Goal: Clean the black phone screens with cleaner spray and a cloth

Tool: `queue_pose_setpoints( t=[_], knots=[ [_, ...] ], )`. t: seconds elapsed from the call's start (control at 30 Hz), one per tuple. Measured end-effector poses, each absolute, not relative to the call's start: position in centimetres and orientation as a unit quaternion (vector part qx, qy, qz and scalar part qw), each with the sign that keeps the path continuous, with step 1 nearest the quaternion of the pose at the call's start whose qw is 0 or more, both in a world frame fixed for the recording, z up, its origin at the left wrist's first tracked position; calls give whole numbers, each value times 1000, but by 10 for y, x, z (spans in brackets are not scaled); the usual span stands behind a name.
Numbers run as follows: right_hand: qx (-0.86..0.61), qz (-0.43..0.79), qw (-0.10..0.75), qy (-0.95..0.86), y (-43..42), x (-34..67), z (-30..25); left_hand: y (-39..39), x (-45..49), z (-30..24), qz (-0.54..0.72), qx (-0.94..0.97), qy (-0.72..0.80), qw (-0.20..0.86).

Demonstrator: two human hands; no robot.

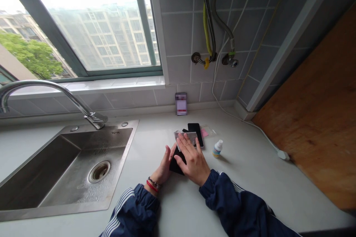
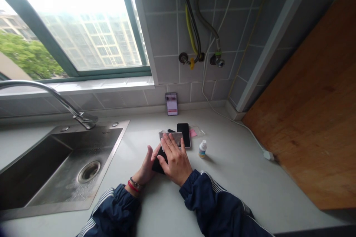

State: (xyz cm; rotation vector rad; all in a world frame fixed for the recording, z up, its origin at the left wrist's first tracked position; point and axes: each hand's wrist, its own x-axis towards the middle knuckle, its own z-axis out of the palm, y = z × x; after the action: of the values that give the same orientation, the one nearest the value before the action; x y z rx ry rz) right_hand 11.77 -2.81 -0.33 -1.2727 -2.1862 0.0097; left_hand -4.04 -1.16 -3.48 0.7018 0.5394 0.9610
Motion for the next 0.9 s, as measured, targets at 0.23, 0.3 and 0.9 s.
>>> queue_pose_setpoints(
  t=[0.23, 0.3, 0.9],
  knots=[
    [-494, -10, 326, -806, -21, 125, -3, -16, -39, -29, 445, 362, 252, 780],
    [-497, -12, 332, -802, -20, 126, -3, -18, -38, -25, 433, 356, 257, 787],
    [-512, 24, 345, -786, -14, 135, -6, -13, -43, -12, 444, 247, 199, 838]
  ],
)
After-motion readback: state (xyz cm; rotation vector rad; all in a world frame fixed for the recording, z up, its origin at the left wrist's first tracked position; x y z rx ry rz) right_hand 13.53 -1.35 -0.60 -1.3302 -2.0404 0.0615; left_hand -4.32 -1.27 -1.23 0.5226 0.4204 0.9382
